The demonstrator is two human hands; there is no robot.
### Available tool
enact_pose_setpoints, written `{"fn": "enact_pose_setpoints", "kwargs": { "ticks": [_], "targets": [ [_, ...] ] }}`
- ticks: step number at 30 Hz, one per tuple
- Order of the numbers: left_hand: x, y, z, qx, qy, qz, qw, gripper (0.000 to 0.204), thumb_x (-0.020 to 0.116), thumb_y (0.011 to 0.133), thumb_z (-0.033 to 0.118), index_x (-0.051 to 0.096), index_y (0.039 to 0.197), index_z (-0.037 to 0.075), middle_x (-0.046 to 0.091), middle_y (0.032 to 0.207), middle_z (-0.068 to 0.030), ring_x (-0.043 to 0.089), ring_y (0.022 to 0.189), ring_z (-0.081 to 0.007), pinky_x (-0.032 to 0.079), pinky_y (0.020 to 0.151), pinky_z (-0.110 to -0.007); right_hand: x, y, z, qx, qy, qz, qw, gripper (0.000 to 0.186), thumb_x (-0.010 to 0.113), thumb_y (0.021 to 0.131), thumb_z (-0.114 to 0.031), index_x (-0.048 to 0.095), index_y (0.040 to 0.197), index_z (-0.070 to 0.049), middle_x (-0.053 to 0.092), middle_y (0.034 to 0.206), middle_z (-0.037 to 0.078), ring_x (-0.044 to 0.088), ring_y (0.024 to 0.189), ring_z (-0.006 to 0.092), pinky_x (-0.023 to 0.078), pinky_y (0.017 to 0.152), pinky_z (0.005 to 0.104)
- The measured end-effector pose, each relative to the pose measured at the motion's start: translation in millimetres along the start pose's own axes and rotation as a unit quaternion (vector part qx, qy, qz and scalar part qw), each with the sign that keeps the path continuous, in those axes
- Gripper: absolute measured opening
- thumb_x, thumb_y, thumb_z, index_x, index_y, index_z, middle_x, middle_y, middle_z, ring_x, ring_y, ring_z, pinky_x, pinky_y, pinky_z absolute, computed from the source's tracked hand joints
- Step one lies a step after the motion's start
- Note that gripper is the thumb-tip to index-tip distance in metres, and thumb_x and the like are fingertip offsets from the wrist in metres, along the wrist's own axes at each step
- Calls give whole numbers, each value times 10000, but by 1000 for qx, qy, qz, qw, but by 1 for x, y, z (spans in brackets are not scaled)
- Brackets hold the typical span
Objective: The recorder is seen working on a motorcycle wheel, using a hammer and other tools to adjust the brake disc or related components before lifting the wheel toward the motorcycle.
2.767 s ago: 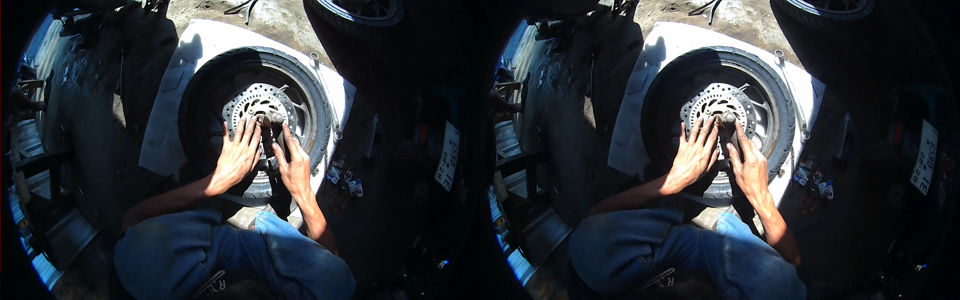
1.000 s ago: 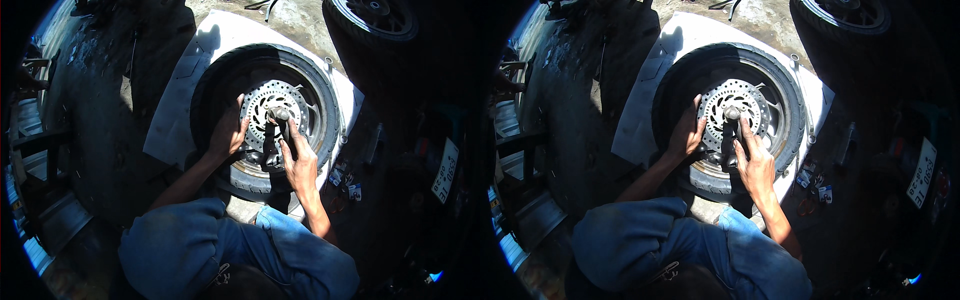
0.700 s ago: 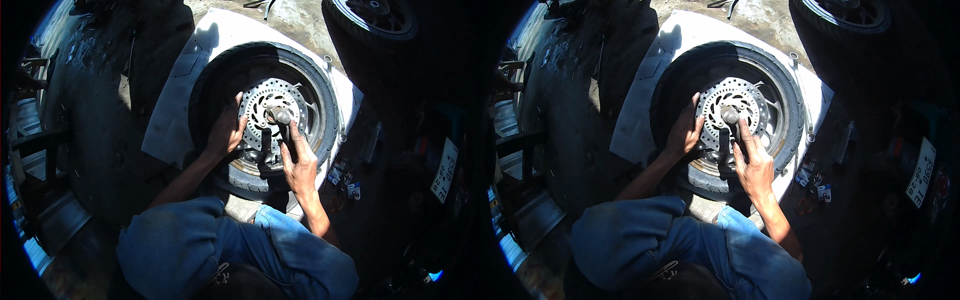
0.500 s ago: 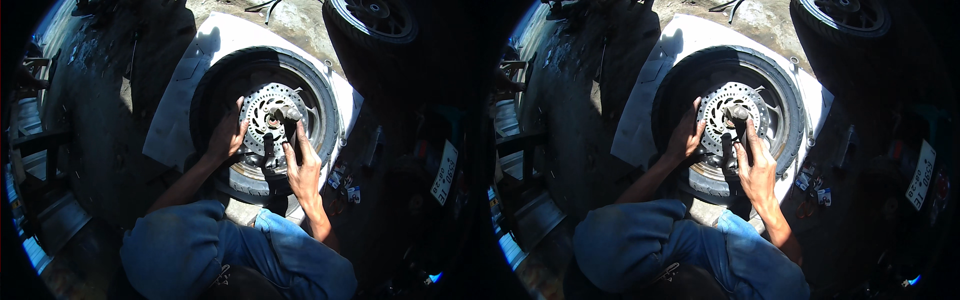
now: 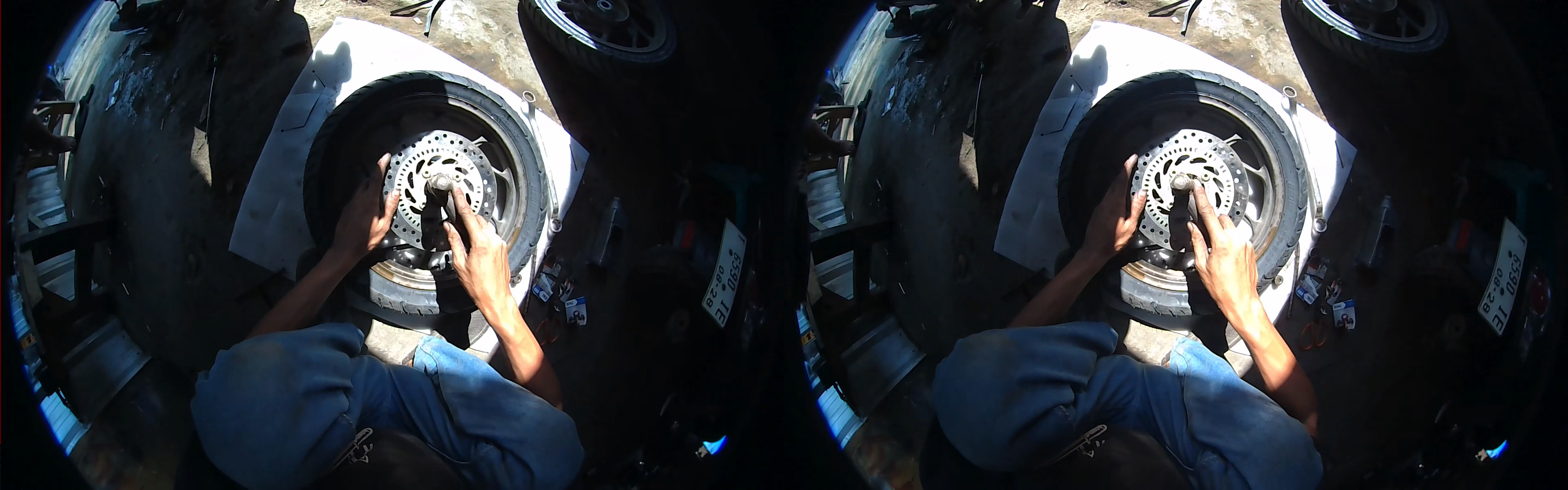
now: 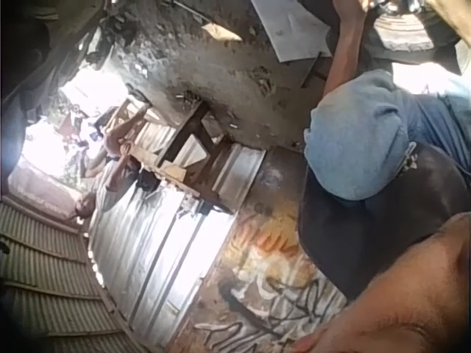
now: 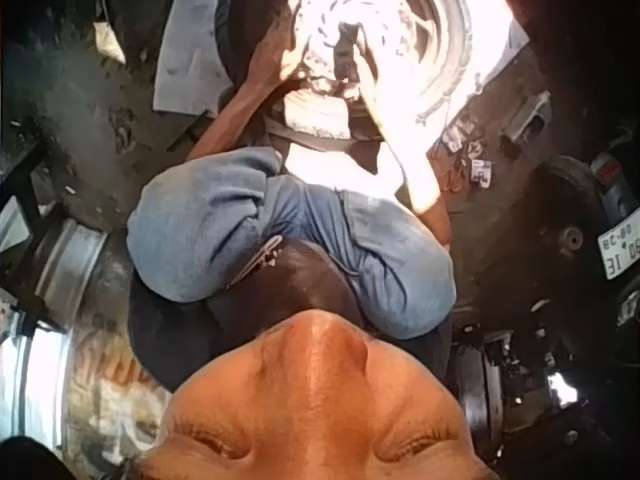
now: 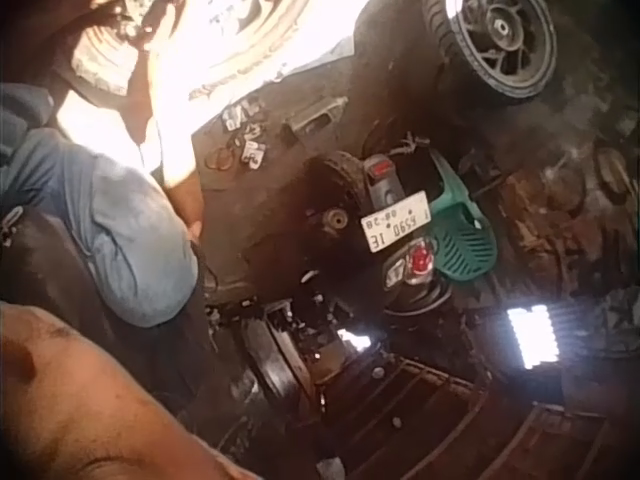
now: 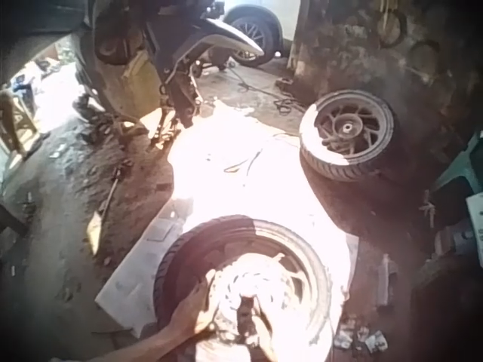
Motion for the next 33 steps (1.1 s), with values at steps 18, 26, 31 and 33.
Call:
{"fn": "enact_pose_setpoints", "kwargs": {
  "ticks": [18, 26, 31, 33],
  "targets": [
    [-6, 1, 4, 57, 36, 45, 997, 657, 559, 1079, 264, 261, 1645, 115, 517, 1527, -235, 552, 1349, -443, 485, 1076, -459, -13, 1, 2, 14, 48, 41, 998, 631, 688, 993, -136, 469, 1584, -161, 715, 1015, 230, 723, 895, 406, 569, 824, 484],
    [-3, -1, 1, 52, 25, 44, 997, 656, 568, 1068, 239, 275, 1637, 97, 511, 1533, -238, 558, 1351, -427, 487, 1083, -452, -27, -3, -2, 13, 97, 74, 992, 615, 678, 1003, -146, 477, 1583, -185, 712, 1048, 258, 722, 936, 414, 561, 828, 493],
    [-7, -4, 4, 18, -7, 34, 999, 612, 590, 1064, 180, 345, 1609, 47, 464, 1587, -224, 481, 1462, -358, 415, 1174, -403, -3, 8, 4, 87, 52, -62, 993, 602, 670, 1006, -127, 479, 1576, -162, 714, 1168, 277, 713, 1047, 451, 559, 894, 477],
    [-1, 4, 2, -6, -12, 8, 1000, 617, 593, 1060, 168, 341, 1611, 53, 467, 1585, -221, 483, 1461, -357, 419, 1171, -401, -4, 10, 7, 56, 45, 3, 997, 598, 667, 1003, -121, 483, 1572, -159, 708, 1192, 283, 709, 1061, 454, 559, 898, 480]
  ]
}}
Point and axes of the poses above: each hand's wrist, its own y-axis towards the middle knuckle, its own x-axis out of the palm, z = x × y, the point moved 10 cm from there along y, towards the middle knuckle
